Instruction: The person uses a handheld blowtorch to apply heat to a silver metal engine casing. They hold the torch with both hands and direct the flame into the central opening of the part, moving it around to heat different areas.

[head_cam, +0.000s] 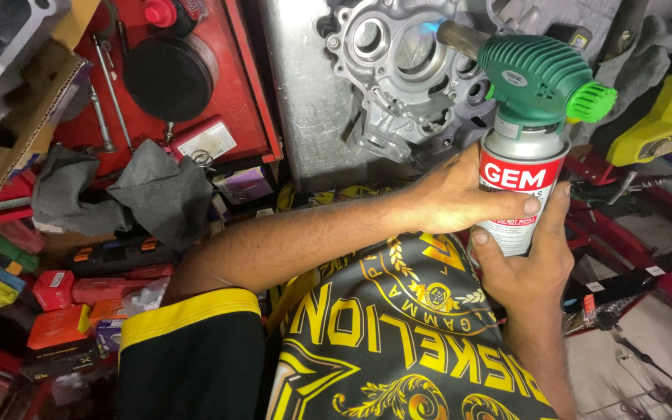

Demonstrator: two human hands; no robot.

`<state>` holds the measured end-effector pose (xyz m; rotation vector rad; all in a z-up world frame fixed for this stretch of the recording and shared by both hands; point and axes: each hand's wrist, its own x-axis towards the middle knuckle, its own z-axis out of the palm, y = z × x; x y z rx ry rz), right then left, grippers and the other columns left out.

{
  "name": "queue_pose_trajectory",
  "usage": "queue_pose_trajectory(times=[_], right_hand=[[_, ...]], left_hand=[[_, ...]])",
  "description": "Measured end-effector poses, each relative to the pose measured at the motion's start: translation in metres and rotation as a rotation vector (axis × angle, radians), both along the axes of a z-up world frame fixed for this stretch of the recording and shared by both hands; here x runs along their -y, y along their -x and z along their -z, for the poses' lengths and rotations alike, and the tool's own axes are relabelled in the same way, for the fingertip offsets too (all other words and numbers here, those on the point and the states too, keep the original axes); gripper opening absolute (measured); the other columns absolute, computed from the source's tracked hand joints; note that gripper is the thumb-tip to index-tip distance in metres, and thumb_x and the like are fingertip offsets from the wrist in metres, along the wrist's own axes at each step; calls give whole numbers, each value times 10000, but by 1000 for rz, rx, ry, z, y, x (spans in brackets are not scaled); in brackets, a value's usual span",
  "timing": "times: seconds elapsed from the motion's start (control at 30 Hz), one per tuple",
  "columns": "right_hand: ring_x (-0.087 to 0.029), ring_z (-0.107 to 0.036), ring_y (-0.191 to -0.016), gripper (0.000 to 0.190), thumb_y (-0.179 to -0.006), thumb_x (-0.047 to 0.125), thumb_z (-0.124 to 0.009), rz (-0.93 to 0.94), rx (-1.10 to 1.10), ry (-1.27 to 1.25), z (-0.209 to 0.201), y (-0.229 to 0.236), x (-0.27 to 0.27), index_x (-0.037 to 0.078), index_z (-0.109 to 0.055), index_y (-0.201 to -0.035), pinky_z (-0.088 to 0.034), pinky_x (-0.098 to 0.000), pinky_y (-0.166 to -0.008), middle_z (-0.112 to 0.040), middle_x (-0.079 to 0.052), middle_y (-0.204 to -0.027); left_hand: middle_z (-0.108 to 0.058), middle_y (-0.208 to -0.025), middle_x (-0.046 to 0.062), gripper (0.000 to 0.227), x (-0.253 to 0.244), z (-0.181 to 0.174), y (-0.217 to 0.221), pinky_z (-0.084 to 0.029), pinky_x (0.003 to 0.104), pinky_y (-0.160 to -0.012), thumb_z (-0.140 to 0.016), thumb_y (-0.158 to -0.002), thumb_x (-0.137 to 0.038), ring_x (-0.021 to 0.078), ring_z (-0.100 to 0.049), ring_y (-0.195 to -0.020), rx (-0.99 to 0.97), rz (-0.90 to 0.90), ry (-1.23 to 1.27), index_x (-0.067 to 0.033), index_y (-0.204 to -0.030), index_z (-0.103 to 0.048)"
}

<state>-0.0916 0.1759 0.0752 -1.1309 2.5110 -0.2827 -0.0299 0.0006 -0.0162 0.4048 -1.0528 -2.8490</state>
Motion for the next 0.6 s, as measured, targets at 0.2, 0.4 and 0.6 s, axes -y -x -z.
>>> queue_pose_trajectory(times=[0.2,0.4,0.6], right_hand=[[-463,-575,-1401,953,-916,218,-783,-34,7,46,3,2,0,-55,-221,-1635,-512,-499,-1106,-434,-387,-1591],[-457,-579,-1395,943,-922,239,-777,-34,4,38,6,3,-1,-54,-233,-1634,-511,-503,-1094,-438,-378,-1592],[-440,-572,-1400,931,-924,220,-775,-53,21,89,7,4,1,-88,-237,-1619,-507,-487,-1120,-434,-384,-1587]], left_hand=[[-791,-957,17,326,6,-3,-2,-589,316,-847,-745,-804,-375,110,-694,-887,54,-3,72,-163,-1050,-715],[-783,-1000,22,347,3,-1,-2,-579,316,-880,-756,-810,-359,113,-689,-925,49,-37,71,-162,-1092,-705],[-783,-992,19,353,10,-7,-4,-576,319,-875,-747,-807,-383,111,-678,-921,57,-28,74,-165,-1082,-706]])
